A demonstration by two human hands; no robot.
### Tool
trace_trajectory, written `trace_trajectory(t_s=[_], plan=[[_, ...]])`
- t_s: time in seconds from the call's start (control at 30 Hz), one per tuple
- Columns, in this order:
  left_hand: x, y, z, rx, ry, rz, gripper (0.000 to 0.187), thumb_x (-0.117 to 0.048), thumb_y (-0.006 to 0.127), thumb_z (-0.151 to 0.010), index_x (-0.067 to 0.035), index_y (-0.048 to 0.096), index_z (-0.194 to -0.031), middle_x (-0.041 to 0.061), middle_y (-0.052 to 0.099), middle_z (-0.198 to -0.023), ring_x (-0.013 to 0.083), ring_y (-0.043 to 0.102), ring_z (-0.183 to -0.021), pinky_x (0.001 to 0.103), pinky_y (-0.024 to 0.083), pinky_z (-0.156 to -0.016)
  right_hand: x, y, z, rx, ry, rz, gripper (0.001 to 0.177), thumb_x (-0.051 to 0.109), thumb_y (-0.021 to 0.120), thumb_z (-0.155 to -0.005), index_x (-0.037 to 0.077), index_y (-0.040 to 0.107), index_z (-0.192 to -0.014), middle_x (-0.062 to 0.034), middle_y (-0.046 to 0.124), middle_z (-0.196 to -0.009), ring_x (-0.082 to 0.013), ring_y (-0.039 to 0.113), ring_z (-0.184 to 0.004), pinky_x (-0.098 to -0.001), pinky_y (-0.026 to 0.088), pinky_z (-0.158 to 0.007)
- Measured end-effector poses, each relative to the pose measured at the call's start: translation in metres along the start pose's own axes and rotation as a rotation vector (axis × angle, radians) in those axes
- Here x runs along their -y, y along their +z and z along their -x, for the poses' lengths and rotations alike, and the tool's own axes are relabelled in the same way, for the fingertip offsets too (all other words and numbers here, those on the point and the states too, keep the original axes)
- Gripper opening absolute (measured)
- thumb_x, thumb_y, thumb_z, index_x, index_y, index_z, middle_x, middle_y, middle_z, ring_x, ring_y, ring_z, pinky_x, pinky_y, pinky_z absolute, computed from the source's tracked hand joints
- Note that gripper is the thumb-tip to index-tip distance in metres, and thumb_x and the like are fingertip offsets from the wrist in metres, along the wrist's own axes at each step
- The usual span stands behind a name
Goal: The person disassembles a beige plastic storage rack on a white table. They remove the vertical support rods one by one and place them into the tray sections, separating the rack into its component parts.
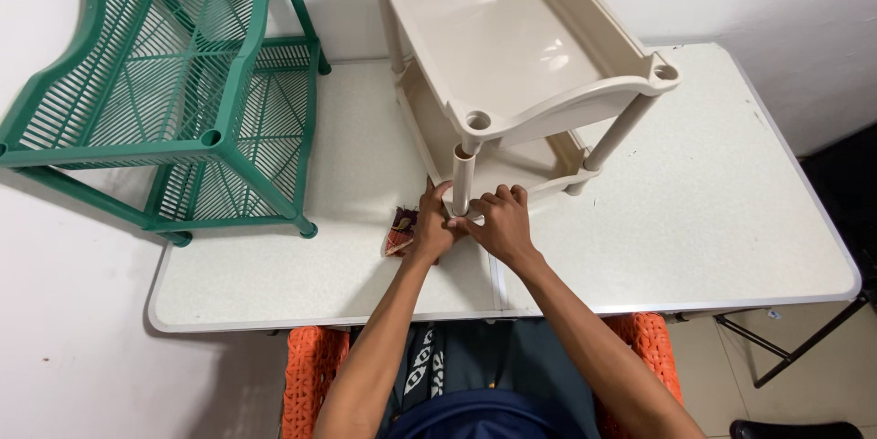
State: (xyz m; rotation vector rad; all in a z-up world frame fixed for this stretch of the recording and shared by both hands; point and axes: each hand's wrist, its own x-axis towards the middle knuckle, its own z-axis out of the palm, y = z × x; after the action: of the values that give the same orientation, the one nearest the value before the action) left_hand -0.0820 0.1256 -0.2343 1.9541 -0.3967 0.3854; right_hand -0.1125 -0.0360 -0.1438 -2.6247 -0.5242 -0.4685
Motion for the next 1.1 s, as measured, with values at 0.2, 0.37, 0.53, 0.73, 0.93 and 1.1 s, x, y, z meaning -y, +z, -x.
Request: trace_trajectory(t_s=[0.2,0.37,0.53,0.73,0.93,1.1], plan=[[-0.020,-0.015,-0.031,0.064,-0.235,-0.008,0.074,-0.004,0.081,-0.074,-0.007,0.046,-0.139,0.019,0.063,-0.126,0.0382,0.063,-0.116,0.047,0.054,-0.097,-0.009,0.013,-0.024,-0.032,-0.011,-0.123,0.031,0.030,0.081,-0.082,0.006,0.080,-0.101,-0.0075,0.075,-0.090,-0.0247,0.061,-0.090,-0.0462,0.035,-0.096],[-0.033,-0.034,-0.039,-0.036,-0.137,-0.058,0.072,0.002,0.078,-0.072,-0.004,0.048,-0.137,0.021,0.063,-0.124,0.0406,0.062,-0.114,0.049,0.053,-0.093,-0.001,0.020,-0.038,0.070,-0.021,-0.161,0.034,0.017,0.078,-0.077,0.004,0.078,-0.108,-0.0121,0.077,-0.100,-0.0262,0.064,-0.103,-0.0511,0.029,-0.107],[-0.019,-0.051,-0.039,-0.019,-0.329,-0.129,0.062,-0.006,0.078,-0.080,-0.006,0.052,-0.137,0.017,0.068,-0.125,0.0352,0.065,-0.119,0.046,0.052,-0.100,0.004,0.021,-0.053,0.097,-0.051,-0.485,0.024,0.017,0.072,-0.085,0.006,0.080,-0.104,-0.0120,0.078,-0.103,-0.0271,0.069,-0.105,-0.0472,0.038,-0.111],[-0.006,-0.038,-0.023,-0.344,-0.238,-0.334,0.076,-0.009,0.081,-0.077,0.008,0.039,-0.138,0.025,0.042,-0.129,0.0441,0.042,-0.124,0.055,0.041,-0.102,-0.013,0.010,-0.038,-0.043,0.187,-0.849,0.014,0.013,0.071,-0.093,0.003,0.080,-0.098,-0.0100,0.079,-0.093,-0.0223,0.071,-0.100,-0.0405,0.055,-0.092],[-0.022,0.007,-0.013,-0.387,0.250,-0.504,0.049,-0.008,0.065,-0.082,0.001,0.052,-0.128,0.018,0.048,-0.124,0.0340,0.047,-0.123,0.053,0.039,-0.108,-0.056,-0.021,-0.014,-0.269,0.371,-0.761,0.016,0.009,0.066,-0.095,0.003,0.074,-0.109,-0.0130,0.074,-0.102,-0.0210,0.073,-0.091,-0.0368,0.060,-0.086],[-0.062,0.048,-0.040,-0.172,0.365,-0.389,0.039,-0.015,0.064,-0.090,-0.001,0.061,-0.126,0.016,0.060,-0.125,0.0334,0.054,-0.122,0.050,0.036,-0.111,-0.060,-0.025,0.004,-0.271,0.125,-0.425,0.032,0.001,0.068,-0.088,0.001,0.072,-0.120,-0.0152,0.068,-0.124,-0.0335,0.063,-0.116,-0.0440,0.051,-0.100]])
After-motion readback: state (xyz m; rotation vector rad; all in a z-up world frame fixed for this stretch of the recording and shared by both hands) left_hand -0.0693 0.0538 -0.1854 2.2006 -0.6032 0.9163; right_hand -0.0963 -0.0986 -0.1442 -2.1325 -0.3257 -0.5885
